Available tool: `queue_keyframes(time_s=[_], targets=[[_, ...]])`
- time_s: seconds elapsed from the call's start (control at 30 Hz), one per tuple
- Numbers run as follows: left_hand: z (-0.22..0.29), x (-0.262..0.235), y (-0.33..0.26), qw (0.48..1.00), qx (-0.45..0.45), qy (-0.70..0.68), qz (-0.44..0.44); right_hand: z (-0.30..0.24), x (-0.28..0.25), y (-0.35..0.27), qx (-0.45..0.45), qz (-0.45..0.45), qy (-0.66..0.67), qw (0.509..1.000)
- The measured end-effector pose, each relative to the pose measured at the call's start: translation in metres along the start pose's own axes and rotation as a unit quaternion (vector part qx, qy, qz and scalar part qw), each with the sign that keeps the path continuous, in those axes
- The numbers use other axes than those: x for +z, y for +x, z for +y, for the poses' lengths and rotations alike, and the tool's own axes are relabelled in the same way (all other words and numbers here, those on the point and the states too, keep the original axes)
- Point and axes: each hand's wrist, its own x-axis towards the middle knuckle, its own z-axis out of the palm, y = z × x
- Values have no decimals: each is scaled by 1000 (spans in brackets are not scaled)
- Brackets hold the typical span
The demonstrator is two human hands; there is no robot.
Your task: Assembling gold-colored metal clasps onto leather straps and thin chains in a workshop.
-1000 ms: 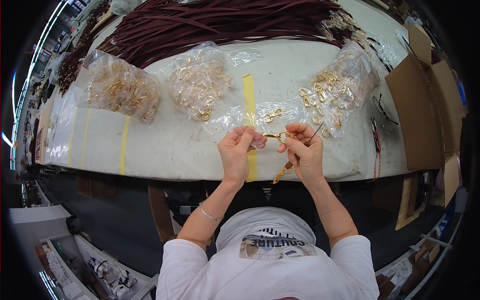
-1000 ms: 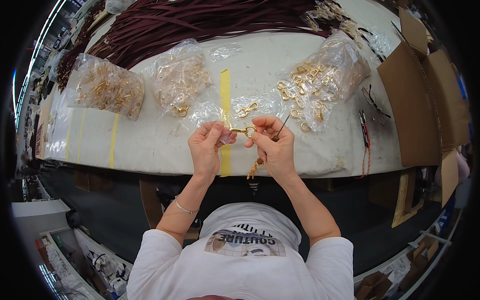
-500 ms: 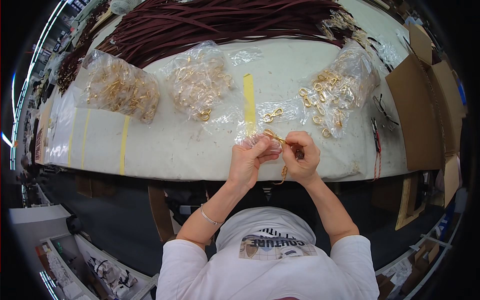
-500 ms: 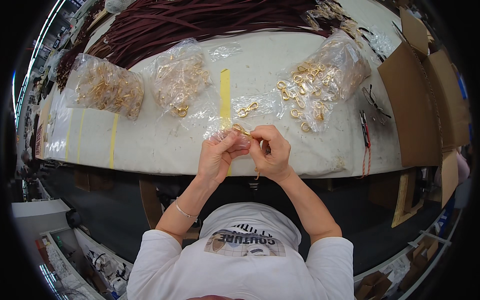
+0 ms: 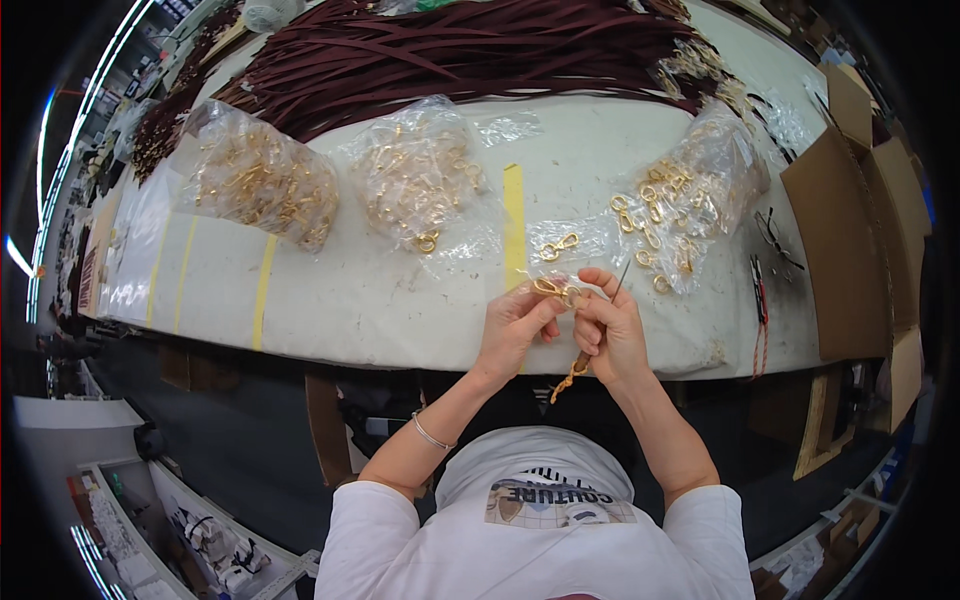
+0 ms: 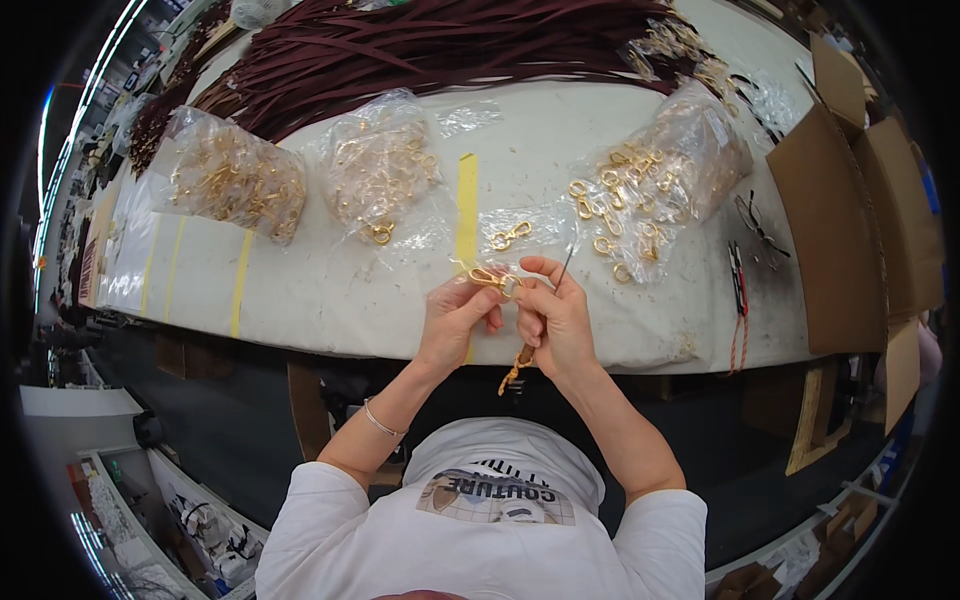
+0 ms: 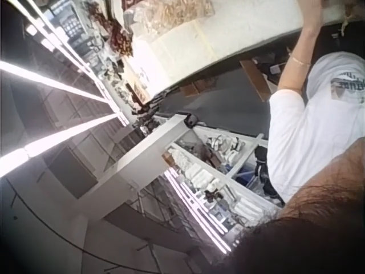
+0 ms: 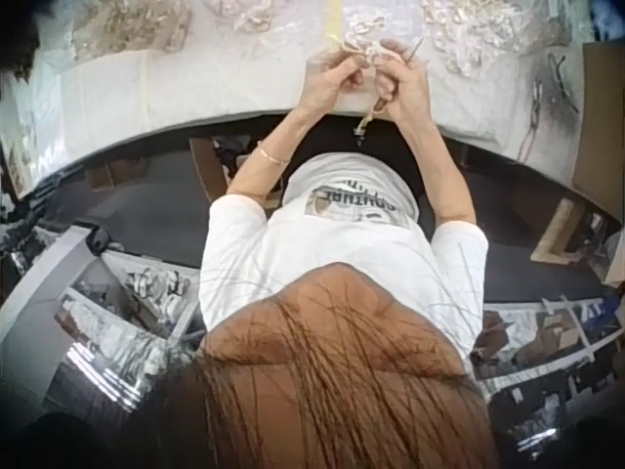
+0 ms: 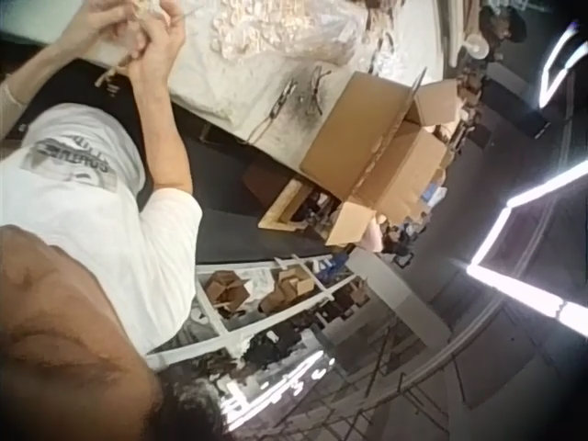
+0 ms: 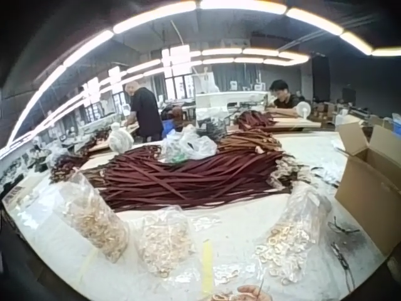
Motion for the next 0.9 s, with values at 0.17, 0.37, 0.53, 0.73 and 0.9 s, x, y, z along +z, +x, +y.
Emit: queue_keyframes(time_s=[0.17, 0.37, 0.53, 0.73, 0.9], targets=[[-2, 0, -2, 999, 29, -20, -11, 3, 7, -3, 28, 11, -14, 999], [8, -4, -6, 996, 82, -30, -1, 7, 16, -2, -81, -105, -155, 979], [22, -6, -9, 998, 22, -12, -54, 7, 20, 10, -174, -52, -352, 918], [22, -8, -12, 999, 16, -9, -51, 8, 9, 15, -168, -66, -327, 928], [20, -12, -10, 998, 1, -28, -50, 11, 8, 14, -188, -76, -365, 909]])
